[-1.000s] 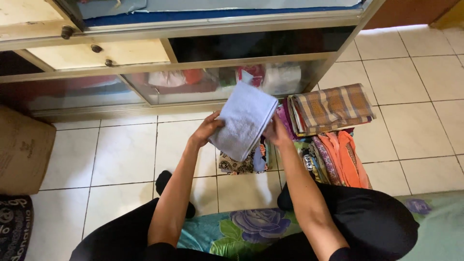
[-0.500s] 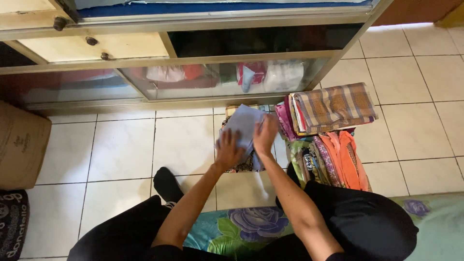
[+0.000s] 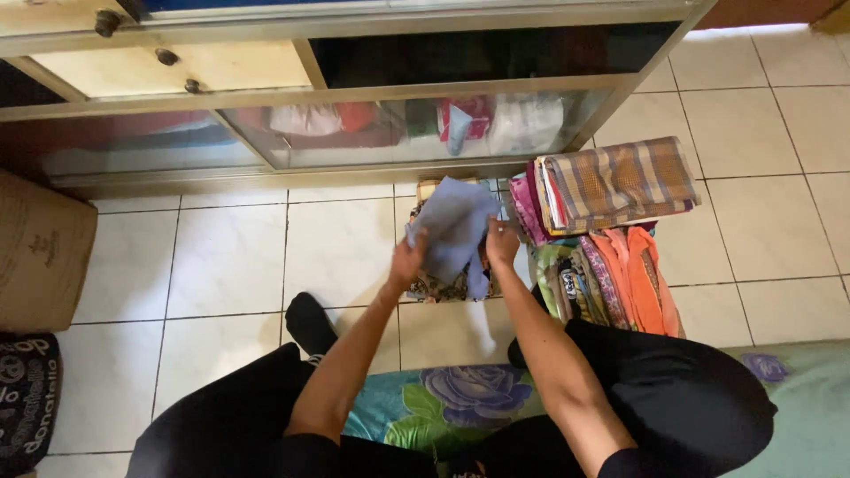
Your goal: Folding various pieces of clothing and storing them inside a glass-fronted cabinet.
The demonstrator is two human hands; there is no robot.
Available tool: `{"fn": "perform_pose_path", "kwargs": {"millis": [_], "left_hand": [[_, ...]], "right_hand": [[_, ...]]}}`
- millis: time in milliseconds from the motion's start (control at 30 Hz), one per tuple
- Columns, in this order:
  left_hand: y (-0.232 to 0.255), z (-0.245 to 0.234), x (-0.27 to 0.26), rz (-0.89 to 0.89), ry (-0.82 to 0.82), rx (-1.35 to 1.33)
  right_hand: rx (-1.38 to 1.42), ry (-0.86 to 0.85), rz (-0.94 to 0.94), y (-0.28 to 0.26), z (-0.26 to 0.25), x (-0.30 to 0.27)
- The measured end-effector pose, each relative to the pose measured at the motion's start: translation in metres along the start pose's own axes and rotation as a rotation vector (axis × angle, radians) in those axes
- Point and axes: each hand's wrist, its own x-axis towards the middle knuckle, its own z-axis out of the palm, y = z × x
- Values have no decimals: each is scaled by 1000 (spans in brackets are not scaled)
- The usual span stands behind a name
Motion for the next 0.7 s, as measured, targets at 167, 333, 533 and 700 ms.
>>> {"fn": "perform_pose_path", "kwargs": {"millis": [167,333,533,700], "left_hand": [[17,-21,16,-158,66,-359],[8,-41,10,-190,228,-554],[-132,-62,70,-333,601,-583],[-151,-65,37,-380,441,442]], "right_hand": [[196,-189,193,8,21,5],[152,-255,25,-114,-18,-61],[184,-158,-116,-79,-17,-20],[-110,-301,118,-19,-9,-8]]}}
